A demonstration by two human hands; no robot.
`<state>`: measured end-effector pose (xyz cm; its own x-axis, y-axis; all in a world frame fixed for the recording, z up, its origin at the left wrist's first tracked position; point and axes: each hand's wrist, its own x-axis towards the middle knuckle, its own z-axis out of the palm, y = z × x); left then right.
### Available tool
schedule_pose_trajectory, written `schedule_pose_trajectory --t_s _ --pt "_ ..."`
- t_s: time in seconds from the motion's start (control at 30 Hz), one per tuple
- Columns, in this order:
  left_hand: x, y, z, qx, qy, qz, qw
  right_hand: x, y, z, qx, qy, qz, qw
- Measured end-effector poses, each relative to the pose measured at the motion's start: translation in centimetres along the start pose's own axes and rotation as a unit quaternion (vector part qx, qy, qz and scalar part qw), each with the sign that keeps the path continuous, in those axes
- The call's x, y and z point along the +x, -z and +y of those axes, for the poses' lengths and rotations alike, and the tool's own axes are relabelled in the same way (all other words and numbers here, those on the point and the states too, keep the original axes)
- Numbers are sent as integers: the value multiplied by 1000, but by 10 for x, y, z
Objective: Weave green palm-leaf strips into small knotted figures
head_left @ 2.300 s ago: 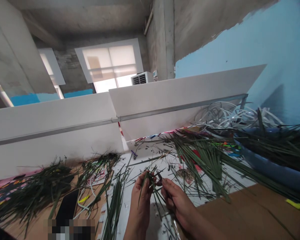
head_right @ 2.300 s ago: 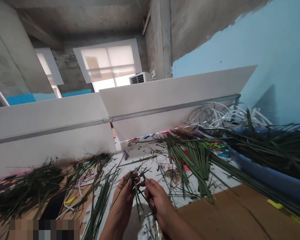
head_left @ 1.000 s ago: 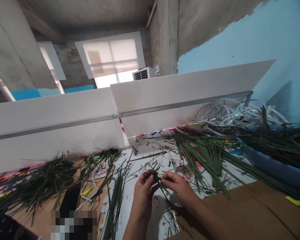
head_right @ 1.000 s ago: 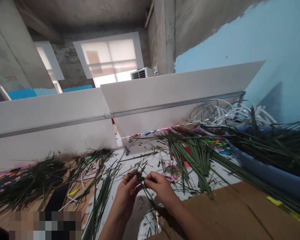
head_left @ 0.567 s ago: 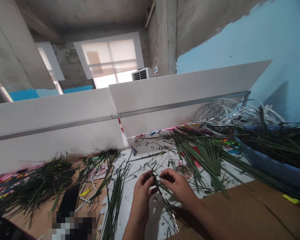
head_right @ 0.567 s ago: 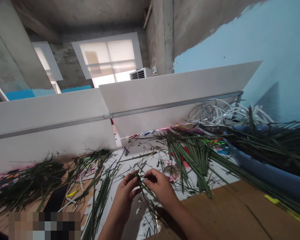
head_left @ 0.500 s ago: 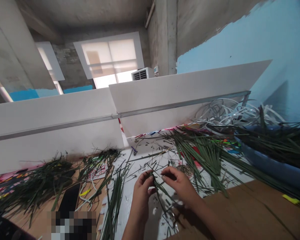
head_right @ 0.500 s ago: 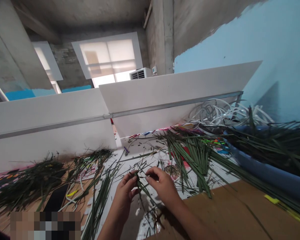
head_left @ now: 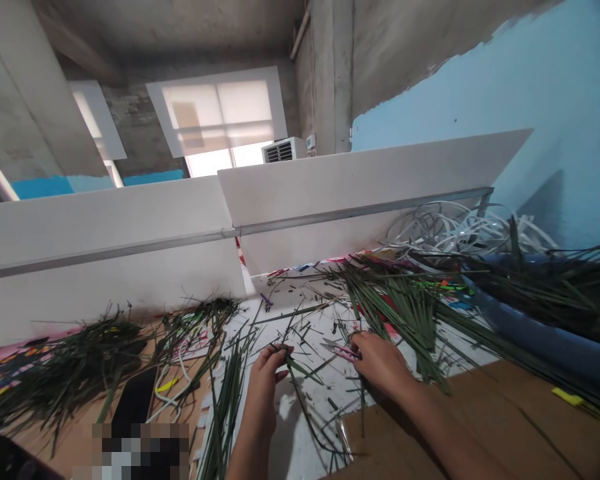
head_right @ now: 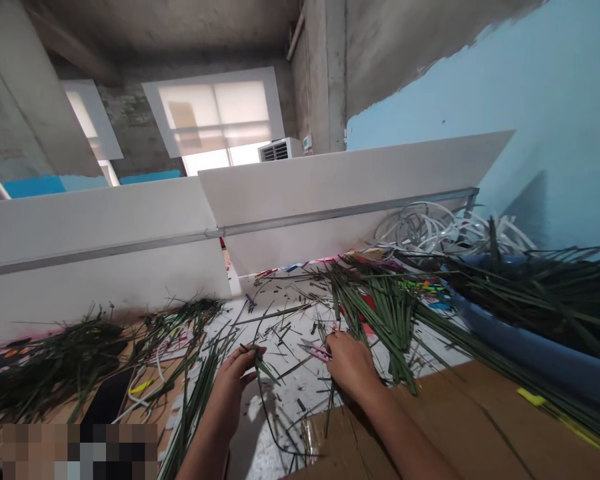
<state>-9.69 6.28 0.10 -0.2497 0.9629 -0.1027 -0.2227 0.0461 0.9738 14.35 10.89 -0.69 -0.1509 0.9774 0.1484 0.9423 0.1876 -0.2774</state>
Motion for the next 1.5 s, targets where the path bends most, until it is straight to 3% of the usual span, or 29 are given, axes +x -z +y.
schedule_pose_trajectory --t_s 0.1,0.3,0.4,0.47,0.53,0.6,0.67,0.73,0.83,0.9,1.13,1.27,1.43,1.5 --pt "3 0 -3 -24 17 -19 999 1 0 -3 11 -9 7 1000" --pt "9 3 -5 -13 28 3 1000 6 0 2 101 -26 28 994" --pt "9 6 -4 -20 16 5 1000 10 -2 5 267 -32 15 963" --pt "11 8 -5 -23 14 1 1000 10 -1 2 480 -33 -23 876" --pt "14 10 -6 -23 28 -4 999 6 2 -4 664 -41 -61 744" --pt "20 12 -9 -21 46 -9 999 0 5 -13 763 -59 -82 639" --pt "25 13 -11 -19 58 -13 998 -6 7 -21 817 -71 -96 565" --pt "28 14 -12 -20 58 -12 998 -11 7 -25 834 -64 -120 535" --pt "25 13 -12 -24 50 -9 998 -13 5 -26 834 -48 -140 532" --pt "19 12 -11 -28 38 -8 999 -13 3 -25 826 -30 -132 547" --pt "-5 -6 -4 -56 50 -101 992 -15 0 -37 708 45 -95 698" --pt "-9 -14 -5 -97 44 -114 988 -17 -7 -46 664 33 -105 739" --pt "-5 -12 -10 -133 41 -76 987 -10 -17 -43 631 -14 -122 766" --pt "-3 -10 -11 -143 43 -54 987 -7 -18 -36 600 -3 -97 794"
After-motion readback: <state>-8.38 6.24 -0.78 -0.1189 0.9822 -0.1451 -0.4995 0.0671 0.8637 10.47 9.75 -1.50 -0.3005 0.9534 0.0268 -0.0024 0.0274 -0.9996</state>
